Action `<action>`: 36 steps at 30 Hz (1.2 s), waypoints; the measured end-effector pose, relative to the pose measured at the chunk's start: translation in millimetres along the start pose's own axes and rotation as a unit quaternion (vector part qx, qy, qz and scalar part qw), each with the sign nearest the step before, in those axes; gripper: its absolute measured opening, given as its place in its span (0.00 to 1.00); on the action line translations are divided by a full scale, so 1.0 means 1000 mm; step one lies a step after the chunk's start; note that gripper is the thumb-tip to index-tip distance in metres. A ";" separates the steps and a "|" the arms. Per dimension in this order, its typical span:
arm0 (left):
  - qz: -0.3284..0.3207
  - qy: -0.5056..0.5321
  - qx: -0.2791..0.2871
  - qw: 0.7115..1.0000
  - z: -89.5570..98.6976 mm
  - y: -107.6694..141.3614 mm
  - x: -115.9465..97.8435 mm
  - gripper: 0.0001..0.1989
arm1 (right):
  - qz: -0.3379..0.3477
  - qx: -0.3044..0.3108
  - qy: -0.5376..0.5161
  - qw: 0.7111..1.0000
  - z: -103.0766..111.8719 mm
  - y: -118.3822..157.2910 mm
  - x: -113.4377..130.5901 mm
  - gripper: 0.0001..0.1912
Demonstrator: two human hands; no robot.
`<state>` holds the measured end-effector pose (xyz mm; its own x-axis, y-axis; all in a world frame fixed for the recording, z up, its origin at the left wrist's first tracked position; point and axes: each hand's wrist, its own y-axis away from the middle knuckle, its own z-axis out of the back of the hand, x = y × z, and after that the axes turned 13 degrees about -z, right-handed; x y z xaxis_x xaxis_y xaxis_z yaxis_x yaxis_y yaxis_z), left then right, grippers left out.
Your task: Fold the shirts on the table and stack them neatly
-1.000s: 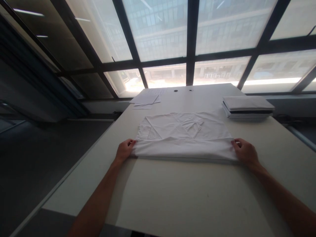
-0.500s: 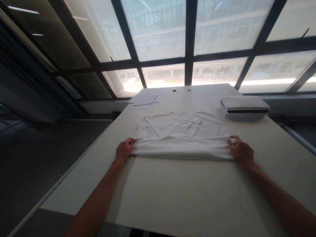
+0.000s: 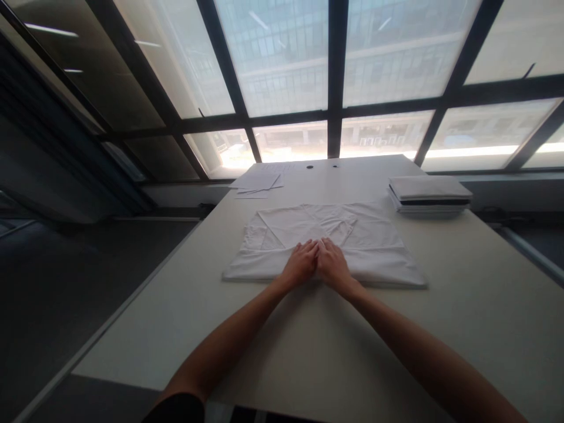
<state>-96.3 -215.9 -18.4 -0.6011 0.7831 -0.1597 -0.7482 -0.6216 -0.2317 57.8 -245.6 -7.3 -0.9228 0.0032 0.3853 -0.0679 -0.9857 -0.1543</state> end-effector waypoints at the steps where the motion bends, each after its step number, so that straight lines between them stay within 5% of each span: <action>1: -0.008 0.003 0.021 1.000 -0.007 -0.005 -0.003 0.30 | -0.010 0.023 0.011 1.000 -0.007 0.000 0.009 0.29; 6: -0.002 -0.025 0.048 0.999 -0.022 -0.003 0.000 0.31 | -0.021 0.027 0.049 0.998 -0.019 0.008 -0.003 0.30; 14: 0.001 -0.047 0.038 0.998 -0.019 -0.002 -0.004 0.28 | -0.086 0.043 0.108 0.989 -0.009 0.012 -0.048 0.34; 26: 0.007 -0.052 0.040 0.998 -0.019 -0.003 -0.005 0.27 | -0.196 -0.012 0.178 0.964 0.023 0.025 -0.152 0.33; 32: -0.001 -0.047 0.035 0.998 -0.017 -0.002 -0.005 0.27 | -0.175 -0.048 0.181 0.967 0.026 0.035 -0.165 0.32; 36: -0.081 -0.023 0.045 0.995 -0.016 -0.005 -0.020 0.27 | -0.165 -0.071 0.165 0.970 0.026 0.035 -0.168 0.30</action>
<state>-75.6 -228.1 -29.0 -0.4817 0.8725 -0.0819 -0.8570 -0.4886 -0.1639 219.9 -284.9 -53.9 -0.9111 0.3922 0.1269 -0.4109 -0.8883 -0.2051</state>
